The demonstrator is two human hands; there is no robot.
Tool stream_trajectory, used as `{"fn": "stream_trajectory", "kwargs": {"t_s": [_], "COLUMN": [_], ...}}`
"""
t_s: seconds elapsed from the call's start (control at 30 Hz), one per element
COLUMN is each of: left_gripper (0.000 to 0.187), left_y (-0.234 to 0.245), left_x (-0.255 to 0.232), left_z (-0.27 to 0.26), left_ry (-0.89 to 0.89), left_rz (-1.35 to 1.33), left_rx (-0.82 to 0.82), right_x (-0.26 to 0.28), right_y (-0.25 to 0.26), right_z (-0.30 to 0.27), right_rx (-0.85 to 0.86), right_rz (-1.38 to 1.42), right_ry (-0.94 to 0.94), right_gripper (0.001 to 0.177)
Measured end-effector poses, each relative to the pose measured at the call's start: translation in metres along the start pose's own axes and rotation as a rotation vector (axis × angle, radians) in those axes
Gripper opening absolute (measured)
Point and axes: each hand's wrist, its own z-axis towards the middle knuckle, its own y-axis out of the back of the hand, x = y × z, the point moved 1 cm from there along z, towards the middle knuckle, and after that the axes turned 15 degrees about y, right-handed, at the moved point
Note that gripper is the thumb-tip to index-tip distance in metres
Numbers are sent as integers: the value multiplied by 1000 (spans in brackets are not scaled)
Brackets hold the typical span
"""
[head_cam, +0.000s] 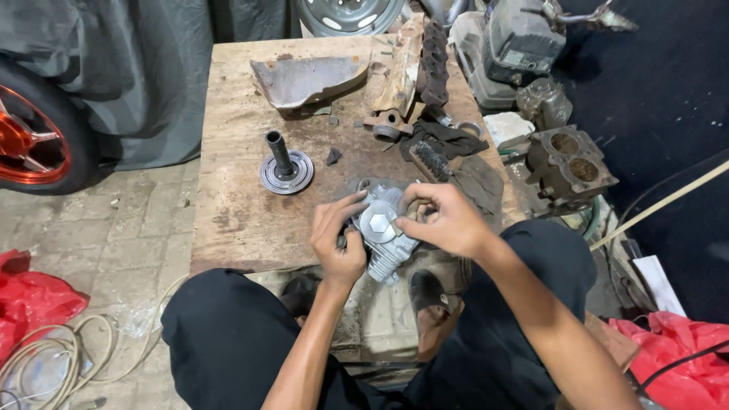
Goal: The person scrubs a metallic engine cylinder head with a small abrasive pad, then uses a wire brush to clean the crevices and surfaces. The person rotates the part to access different areas and continues scrubbing throughout the clip.
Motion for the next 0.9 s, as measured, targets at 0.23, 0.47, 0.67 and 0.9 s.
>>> {"fn": "stream_trajectory", "kwargs": {"t_s": [0.23,0.47,0.67,0.9], "left_gripper": [39,34,36,37], "left_y": [-7,1,0,-3], "left_x": [-2,5,-1,3], "left_z": [-4,2,7,4], "left_ry": [8,27,97,74], "left_rz": [-45,-32,-45,-45], "left_rx": [16,23,70,64], "right_x": [1,0,-10,5], "right_y": [-16,-5,-14,-19], "right_z": [14,-5,-8,1], "right_rx": [-198,-74,-143,-214], "right_rz": [-190,29,-5,-173], "right_ry": [208,120,87,194], "right_gripper": [10,11,11,17]}}
